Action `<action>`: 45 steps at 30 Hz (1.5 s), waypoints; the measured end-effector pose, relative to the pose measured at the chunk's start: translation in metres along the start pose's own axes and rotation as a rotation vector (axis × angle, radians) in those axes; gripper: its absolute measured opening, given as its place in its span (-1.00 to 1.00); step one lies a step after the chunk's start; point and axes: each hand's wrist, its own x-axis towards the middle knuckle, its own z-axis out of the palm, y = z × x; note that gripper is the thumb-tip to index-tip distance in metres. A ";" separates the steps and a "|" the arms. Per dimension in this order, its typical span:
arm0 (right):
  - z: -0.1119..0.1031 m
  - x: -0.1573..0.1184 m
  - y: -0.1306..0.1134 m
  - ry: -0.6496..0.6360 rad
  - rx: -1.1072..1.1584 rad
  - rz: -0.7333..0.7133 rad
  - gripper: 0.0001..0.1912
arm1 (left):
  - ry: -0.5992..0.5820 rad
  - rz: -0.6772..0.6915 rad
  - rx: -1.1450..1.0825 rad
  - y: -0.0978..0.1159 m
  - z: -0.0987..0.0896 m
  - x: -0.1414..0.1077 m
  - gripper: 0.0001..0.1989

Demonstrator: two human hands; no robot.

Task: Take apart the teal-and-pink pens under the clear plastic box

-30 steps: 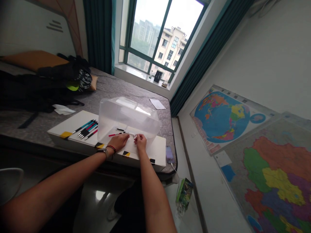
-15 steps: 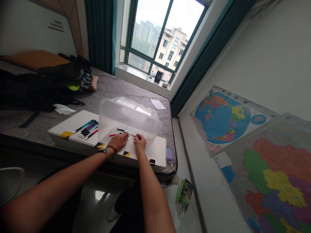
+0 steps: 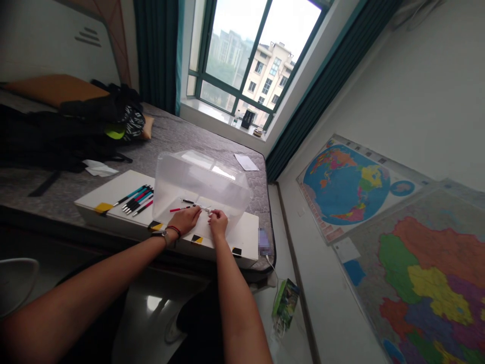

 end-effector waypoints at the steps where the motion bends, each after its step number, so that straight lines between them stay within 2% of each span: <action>1: -0.001 -0.001 0.000 -0.004 -0.010 -0.011 -0.85 | -0.002 0.004 -0.010 0.000 -0.001 0.000 -0.59; 4: -0.003 -0.002 -0.003 -0.061 -0.022 -0.053 -0.85 | -0.012 0.029 -0.047 0.000 -0.002 0.000 -0.61; 8: -0.007 -0.002 -0.006 -0.239 -0.020 -0.119 -0.76 | -0.047 0.091 -0.071 -0.001 -0.003 0.000 -0.64; 11: -0.009 -0.001 -0.007 -0.279 0.014 -0.115 -0.73 | -0.059 0.138 -0.056 -0.001 -0.003 0.001 -0.64; 14: -0.009 0.001 -0.006 -0.252 0.081 -0.054 -0.73 | -0.052 0.145 -0.019 -0.001 -0.002 0.001 -0.63; 19: -0.007 0.002 -0.006 -0.100 0.206 0.025 -0.74 | -0.036 0.040 0.004 0.000 -0.001 0.001 -0.62; 24: -0.007 0.001 -0.008 -0.046 0.249 0.063 -0.73 | -0.018 0.010 0.014 0.000 0.000 0.000 -0.60; 37: 0.001 0.009 -0.004 -0.011 0.305 0.150 -0.66 | -0.014 -0.044 0.002 0.000 0.001 0.001 -0.63; 41: 0.005 0.009 -0.004 0.010 0.324 0.167 -0.56 | -0.015 -0.038 0.013 0.000 0.002 0.001 -0.63; 45: 0.004 0.005 -0.004 0.011 0.343 0.117 -0.41 | 0.001 -0.022 -0.011 0.000 0.002 0.000 -0.66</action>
